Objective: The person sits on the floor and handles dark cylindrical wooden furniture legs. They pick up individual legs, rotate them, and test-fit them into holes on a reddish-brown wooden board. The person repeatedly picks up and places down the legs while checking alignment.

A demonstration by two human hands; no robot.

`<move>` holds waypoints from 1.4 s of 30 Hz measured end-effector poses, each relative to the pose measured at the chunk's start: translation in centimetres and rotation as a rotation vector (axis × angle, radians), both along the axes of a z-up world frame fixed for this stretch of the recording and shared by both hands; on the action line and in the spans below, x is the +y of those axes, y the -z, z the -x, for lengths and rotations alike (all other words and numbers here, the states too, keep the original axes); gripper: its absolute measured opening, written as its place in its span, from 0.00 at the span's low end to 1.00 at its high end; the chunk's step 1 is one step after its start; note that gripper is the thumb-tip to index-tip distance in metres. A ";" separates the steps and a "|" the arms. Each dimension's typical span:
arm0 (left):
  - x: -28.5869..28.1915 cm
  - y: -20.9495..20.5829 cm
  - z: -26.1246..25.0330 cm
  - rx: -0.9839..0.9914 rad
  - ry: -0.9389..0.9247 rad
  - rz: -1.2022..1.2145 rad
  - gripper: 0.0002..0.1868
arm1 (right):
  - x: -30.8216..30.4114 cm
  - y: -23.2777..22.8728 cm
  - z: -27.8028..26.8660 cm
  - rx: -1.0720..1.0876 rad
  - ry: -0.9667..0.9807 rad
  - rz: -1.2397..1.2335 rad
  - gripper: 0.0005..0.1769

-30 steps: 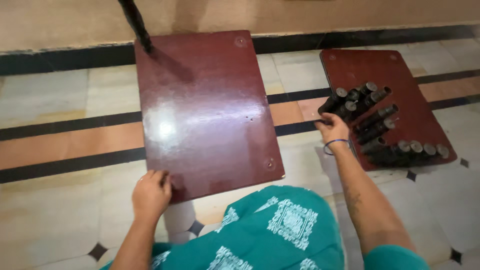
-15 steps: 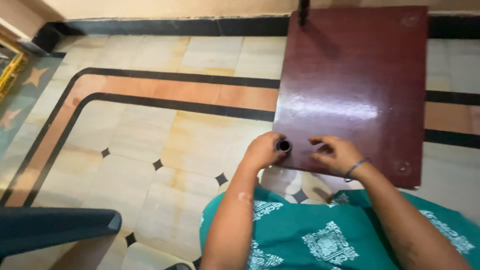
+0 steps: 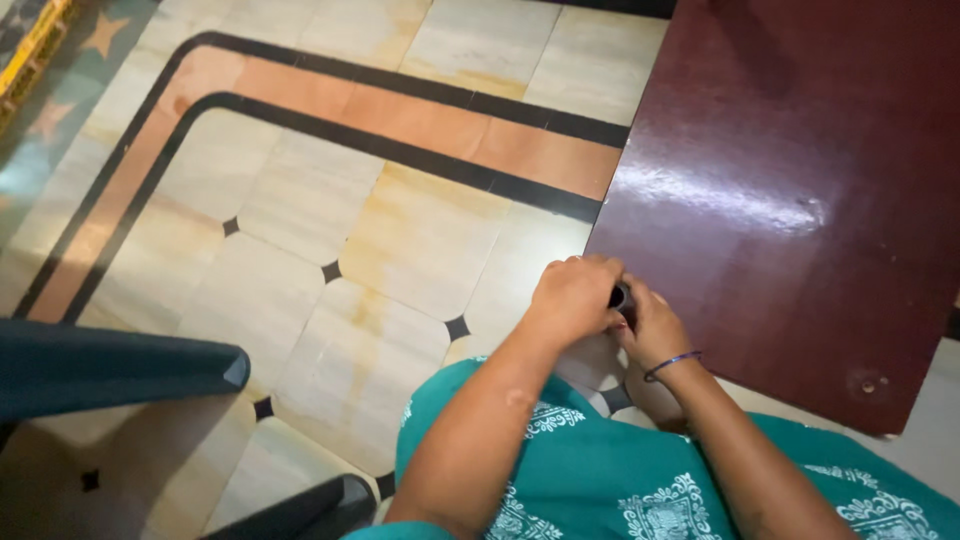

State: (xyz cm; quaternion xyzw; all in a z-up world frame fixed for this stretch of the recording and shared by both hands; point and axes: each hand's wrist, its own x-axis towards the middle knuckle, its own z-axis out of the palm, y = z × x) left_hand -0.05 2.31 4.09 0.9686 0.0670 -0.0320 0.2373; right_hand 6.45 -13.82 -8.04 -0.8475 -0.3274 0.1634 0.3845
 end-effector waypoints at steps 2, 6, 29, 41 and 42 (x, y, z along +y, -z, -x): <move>1.5 1.3 -0.4 -0.073 0.092 0.191 0.26 | 0.1 0.2 -0.1 -0.043 0.011 0.025 0.36; 4.2 3.8 -0.7 -0.187 0.269 0.542 0.29 | 0.2 -0.3 -0.2 -0.045 -0.001 0.044 0.35; 0.2 6.6 3.2 -0.367 -0.053 -0.063 0.28 | 1.7 -0.5 0.0 0.009 0.061 0.034 0.31; -1.2 6.6 3.2 -0.447 -0.218 -0.090 0.29 | 2.0 -0.1 -0.1 0.020 0.048 0.030 0.30; -1.3 6.3 3.2 -0.471 -0.220 -0.086 0.29 | 2.1 -0.1 -0.1 0.024 0.052 0.042 0.30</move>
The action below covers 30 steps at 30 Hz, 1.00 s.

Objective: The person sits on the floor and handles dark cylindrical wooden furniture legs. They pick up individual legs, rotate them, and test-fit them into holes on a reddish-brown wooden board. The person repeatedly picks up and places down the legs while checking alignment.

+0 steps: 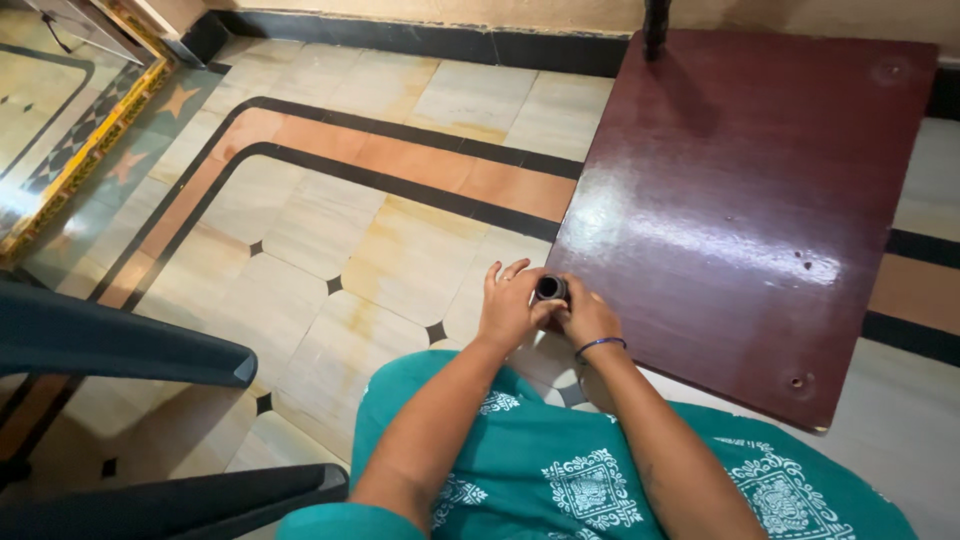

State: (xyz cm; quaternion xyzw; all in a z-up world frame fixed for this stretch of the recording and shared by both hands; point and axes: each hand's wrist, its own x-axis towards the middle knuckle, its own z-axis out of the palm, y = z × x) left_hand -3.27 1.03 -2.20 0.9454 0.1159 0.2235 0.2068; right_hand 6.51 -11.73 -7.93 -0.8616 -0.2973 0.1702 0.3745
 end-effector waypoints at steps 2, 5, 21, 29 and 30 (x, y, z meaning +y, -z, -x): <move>-0.3 -0.8 -0.2 -0.023 -0.012 -0.009 0.28 | 0.0 -0.2 0.0 -0.003 -0.001 -0.002 0.30; -1.0 -2.3 -0.5 0.006 -0.061 -0.007 0.26 | -0.2 -0.4 0.2 -0.014 -0.015 -0.034 0.27; 2.5 -2.3 -1.4 0.120 0.344 0.201 0.29 | -1.5 0.9 0.4 -0.098 0.016 0.018 0.33; 1.5 -2.7 -1.7 0.149 0.229 0.125 0.28 | -1.9 0.7 0.3 -0.164 0.003 -0.014 0.33; 1.3 -2.9 -1.8 0.140 0.208 0.112 0.29 | -1.9 0.5 0.2 -0.159 0.001 -0.004 0.34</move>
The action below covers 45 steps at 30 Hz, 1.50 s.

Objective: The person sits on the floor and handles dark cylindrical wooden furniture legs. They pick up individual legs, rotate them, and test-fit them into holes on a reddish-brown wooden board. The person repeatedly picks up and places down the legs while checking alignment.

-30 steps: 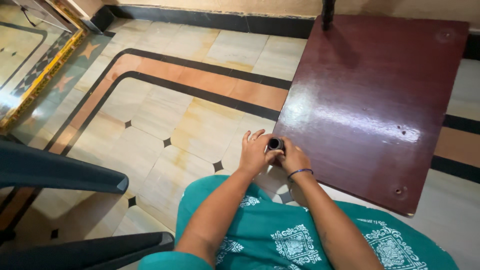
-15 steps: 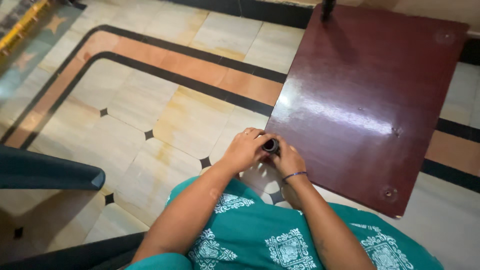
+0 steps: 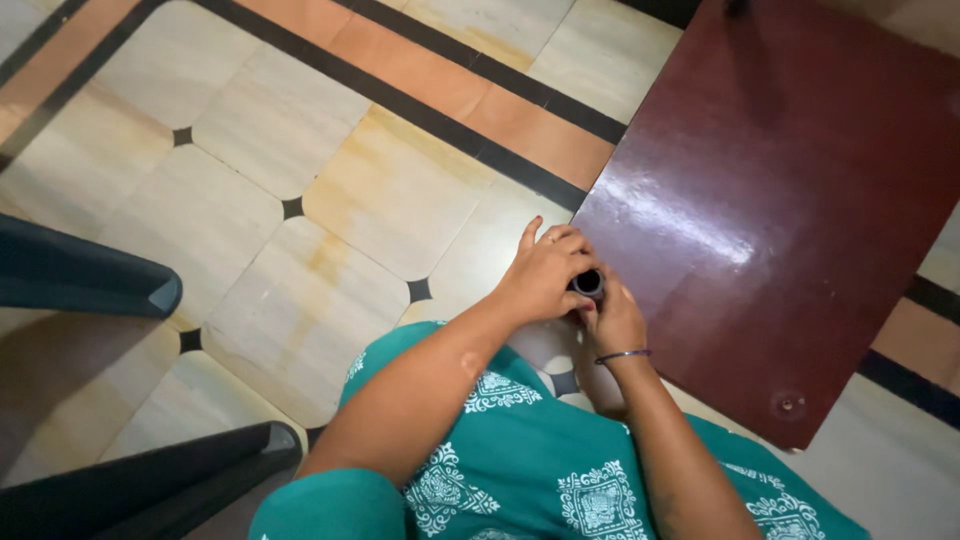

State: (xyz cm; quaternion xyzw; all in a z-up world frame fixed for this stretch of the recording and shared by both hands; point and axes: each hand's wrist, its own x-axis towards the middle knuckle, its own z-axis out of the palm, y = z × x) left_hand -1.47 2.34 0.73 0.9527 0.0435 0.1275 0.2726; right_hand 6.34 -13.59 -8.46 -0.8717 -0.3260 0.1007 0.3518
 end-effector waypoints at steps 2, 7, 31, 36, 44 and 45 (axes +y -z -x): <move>-0.3 -0.6 0.1 -0.009 -0.033 -0.039 0.28 | 0.0 -0.4 0.0 0.004 -0.008 -0.019 0.35; -0.7 -1.3 0.3 -0.109 -0.084 -0.145 0.27 | 0.2 -1.0 0.2 0.027 0.003 -0.020 0.36; 0.3 -1.7 0.2 -0.048 0.064 -0.007 0.24 | 0.4 0.3 -0.1 0.074 -0.019 -0.096 0.32; -0.3 -2.9 0.0 -0.047 0.021 -0.192 0.22 | 0.3 0.0 -0.2 0.041 -0.001 -0.065 0.37; -0.9 -3.4 -0.7 0.021 -0.087 -0.289 0.29 | 0.2 -0.6 0.0 -0.020 -0.047 -0.103 0.33; -0.8 -3.4 -0.7 0.102 -0.107 -0.292 0.31 | 0.2 -0.6 0.0 -0.026 -0.052 -0.110 0.32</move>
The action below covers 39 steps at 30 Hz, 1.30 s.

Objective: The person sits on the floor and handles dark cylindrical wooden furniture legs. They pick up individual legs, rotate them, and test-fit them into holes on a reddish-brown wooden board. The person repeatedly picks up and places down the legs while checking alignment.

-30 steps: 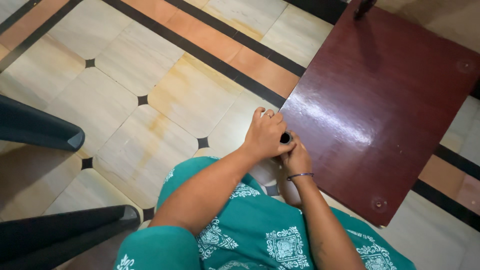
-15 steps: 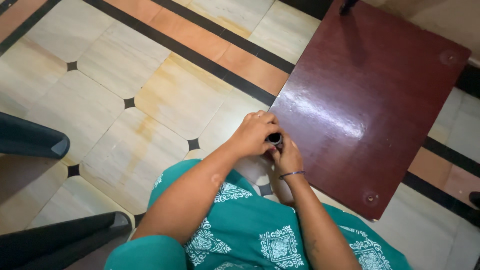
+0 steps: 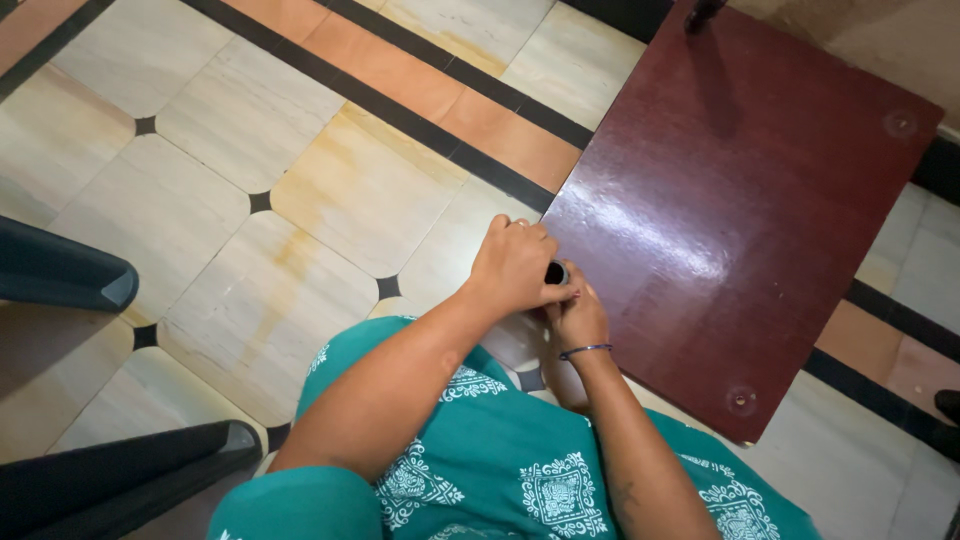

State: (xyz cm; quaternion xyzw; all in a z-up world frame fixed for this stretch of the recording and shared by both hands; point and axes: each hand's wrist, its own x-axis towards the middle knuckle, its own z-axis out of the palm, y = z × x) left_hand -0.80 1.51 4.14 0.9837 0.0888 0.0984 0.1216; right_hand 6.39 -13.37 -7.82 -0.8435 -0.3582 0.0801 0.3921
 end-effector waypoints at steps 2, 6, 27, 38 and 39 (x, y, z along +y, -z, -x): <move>0.2 0.1 0.2 0.006 -0.001 0.026 0.31 | 0.0 0.1 0.0 0.014 0.010 0.022 0.33; 1.5 0.9 0.8 -0.150 0.166 0.215 0.30 | 0.0 0.5 0.0 0.081 0.038 0.068 0.35; 1.9 1.1 0.8 -0.201 0.259 0.313 0.32 | 0.1 0.5 0.0 0.045 0.018 0.014 0.33; 1.6 -0.4 0.5 0.025 0.066 0.345 0.31 | -0.2 0.9 0.2 0.016 0.040 0.050 0.35; 1.7 -0.3 0.6 -0.034 0.103 0.371 0.33 | -0.2 1.0 0.2 0.024 0.034 0.022 0.34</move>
